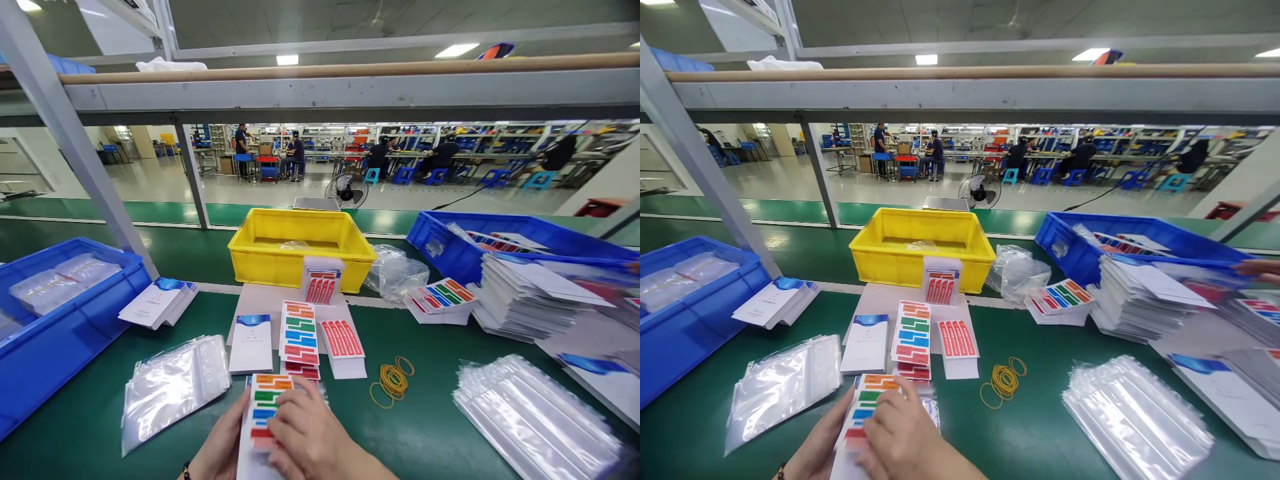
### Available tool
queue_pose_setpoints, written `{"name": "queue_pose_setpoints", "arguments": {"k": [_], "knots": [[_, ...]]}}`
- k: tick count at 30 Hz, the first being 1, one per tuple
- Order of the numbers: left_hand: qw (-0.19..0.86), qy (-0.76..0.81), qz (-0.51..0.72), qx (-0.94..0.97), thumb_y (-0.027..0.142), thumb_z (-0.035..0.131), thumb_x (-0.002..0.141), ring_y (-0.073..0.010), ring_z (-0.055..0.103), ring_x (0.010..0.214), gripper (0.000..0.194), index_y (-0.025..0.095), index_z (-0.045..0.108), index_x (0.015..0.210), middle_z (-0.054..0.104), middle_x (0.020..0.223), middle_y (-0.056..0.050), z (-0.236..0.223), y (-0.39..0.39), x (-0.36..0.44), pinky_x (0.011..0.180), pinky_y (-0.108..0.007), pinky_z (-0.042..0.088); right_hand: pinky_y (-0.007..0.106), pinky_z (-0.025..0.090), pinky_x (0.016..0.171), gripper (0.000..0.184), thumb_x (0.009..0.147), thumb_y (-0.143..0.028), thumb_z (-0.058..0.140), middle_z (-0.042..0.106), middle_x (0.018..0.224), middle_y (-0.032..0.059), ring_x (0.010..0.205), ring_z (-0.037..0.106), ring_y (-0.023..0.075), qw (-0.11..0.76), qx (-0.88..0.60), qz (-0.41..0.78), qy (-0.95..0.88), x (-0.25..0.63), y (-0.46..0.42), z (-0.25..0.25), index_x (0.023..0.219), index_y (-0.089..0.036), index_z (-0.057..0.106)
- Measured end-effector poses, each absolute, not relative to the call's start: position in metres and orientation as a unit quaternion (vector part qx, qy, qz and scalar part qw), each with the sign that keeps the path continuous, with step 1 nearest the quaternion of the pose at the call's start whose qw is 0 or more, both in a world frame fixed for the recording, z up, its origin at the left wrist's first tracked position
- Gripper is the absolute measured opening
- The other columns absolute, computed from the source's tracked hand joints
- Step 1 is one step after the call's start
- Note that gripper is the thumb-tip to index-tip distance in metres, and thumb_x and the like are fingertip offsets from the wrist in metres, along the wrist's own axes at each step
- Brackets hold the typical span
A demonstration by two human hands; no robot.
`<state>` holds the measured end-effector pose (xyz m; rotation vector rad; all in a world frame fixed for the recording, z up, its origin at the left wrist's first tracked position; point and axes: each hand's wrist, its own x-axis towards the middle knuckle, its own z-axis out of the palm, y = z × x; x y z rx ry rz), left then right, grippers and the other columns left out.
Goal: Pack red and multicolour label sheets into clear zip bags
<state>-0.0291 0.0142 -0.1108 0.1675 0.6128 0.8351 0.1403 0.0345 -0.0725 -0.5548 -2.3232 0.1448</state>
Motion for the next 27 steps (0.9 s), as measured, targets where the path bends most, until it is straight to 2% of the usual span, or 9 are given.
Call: {"name": "queue_pose_setpoints", "arguments": {"k": [2,5,7,8,10,12,14,24,27], "knots": [[0.849,0.344,0.393,0.086,0.032,0.065,0.074,-0.0239,0.068,0.07,0.028,0.006,0.064,0.086,0.072,0.07,-0.01,-0.112,0.013,-0.031,0.075,-0.034,0.048,0.04,0.038,0.088,0.023,0.089,-0.028,0.038,0.061,0.076,0.0041,0.078,0.054,0.0179,0.367,-0.215,0.081,-0.901,0.15,0.038,-0.073,0.092,-0.018,0.059],[0.828,0.421,0.358,0.091,0.028,0.067,0.073,-0.0262,0.069,0.07,0.025,0.006,0.062,0.084,0.072,0.071,-0.012,-0.102,0.012,-0.035,0.074,-0.036,0.049,0.033,0.04,0.079,0.025,0.09,-0.019,0.035,0.063,0.082,0.0064,0.08,0.055,0.017,0.348,-0.346,0.058,-0.869,0.184,0.069,-0.08,0.091,-0.016,0.059],[0.83,0.441,0.328,0.097,0.029,0.069,0.071,-0.0273,0.069,0.073,0.027,0.006,0.061,0.085,0.073,0.074,-0.014,-0.089,0.014,-0.034,0.074,-0.036,0.05,0.031,0.039,0.079,0.022,0.088,-0.02,0.039,0.064,0.085,0.0066,0.082,0.056,0.0175,0.27,-0.492,0.0,-0.827,0.206,0.095,-0.091,0.087,-0.016,0.061],[0.832,0.442,0.32,0.104,0.029,0.071,0.07,-0.0275,0.07,0.073,0.029,0.007,0.061,0.085,0.073,0.075,-0.014,-0.083,0.015,-0.032,0.072,-0.035,0.05,0.031,0.038,0.078,0.02,0.087,-0.025,0.044,0.064,0.086,0.0071,0.083,0.056,0.0188,0.221,-0.553,-0.026,-0.803,0.214,0.105,-0.097,0.086,-0.016,0.061],[0.838,0.431,0.311,0.124,0.03,0.074,0.066,-0.0276,0.07,0.075,0.033,0.007,0.061,0.085,0.073,0.076,-0.014,-0.071,0.02,-0.026,0.071,-0.033,0.051,0.034,0.038,0.075,0.024,0.084,-0.035,0.051,0.063,0.084,0.0105,0.083,0.057,0.023,0.178,-0.612,-0.051,-0.769,0.222,0.119,-0.108,0.081,-0.014,0.062],[0.845,0.412,0.306,0.148,0.03,0.075,0.065,-0.0274,0.07,0.075,0.035,0.006,0.061,0.086,0.073,0.077,-0.014,-0.064,0.027,-0.016,0.069,-0.032,0.051,0.035,0.037,0.072,0.031,0.081,-0.041,0.054,0.063,0.082,0.0132,0.081,0.057,0.0261,0.161,-0.633,-0.063,-0.755,0.22,0.125,-0.115,0.077,-0.012,0.061],[0.854,0.386,0.304,0.172,0.03,0.075,0.065,-0.0271,0.07,0.075,0.034,0.007,0.06,0.086,0.073,0.079,-0.014,-0.06,0.035,-0.006,0.07,-0.032,0.051,0.035,0.036,0.07,0.031,0.079,-0.041,0.056,0.063,0.08,0.0144,0.08,0.058,0.0268,0.143,-0.645,-0.071,-0.747,0.214,0.125,-0.119,0.077,-0.011,0.062],[0.823,0.441,0.32,0.163,0.024,0.066,0.074,-0.0265,0.07,0.071,0.022,0.006,0.06,0.084,0.073,0.074,-0.013,-0.084,0.058,0.009,0.071,-0.035,0.052,0.032,0.04,0.065,0.026,0.085,-0.02,0.044,0.066,0.075,0.0144,0.073,0.062,0.0242,0.087,-0.634,-0.061,-0.766,0.21,0.127,-0.115,0.076,-0.011,0.066],[0.809,0.459,0.335,0.15,0.025,0.062,0.078,-0.0268,0.07,0.071,0.021,0.005,0.06,0.086,0.073,0.076,-0.014,-0.091,0.06,0.006,0.073,-0.037,0.052,0.031,0.041,0.064,0.017,0.078,-0.009,0.049,0.066,0.074,0.0137,0.071,0.062,0.0235,0.083,-0.608,-0.054,-0.787,0.213,0.125,-0.118,0.075,-0.011,0.066]]}}
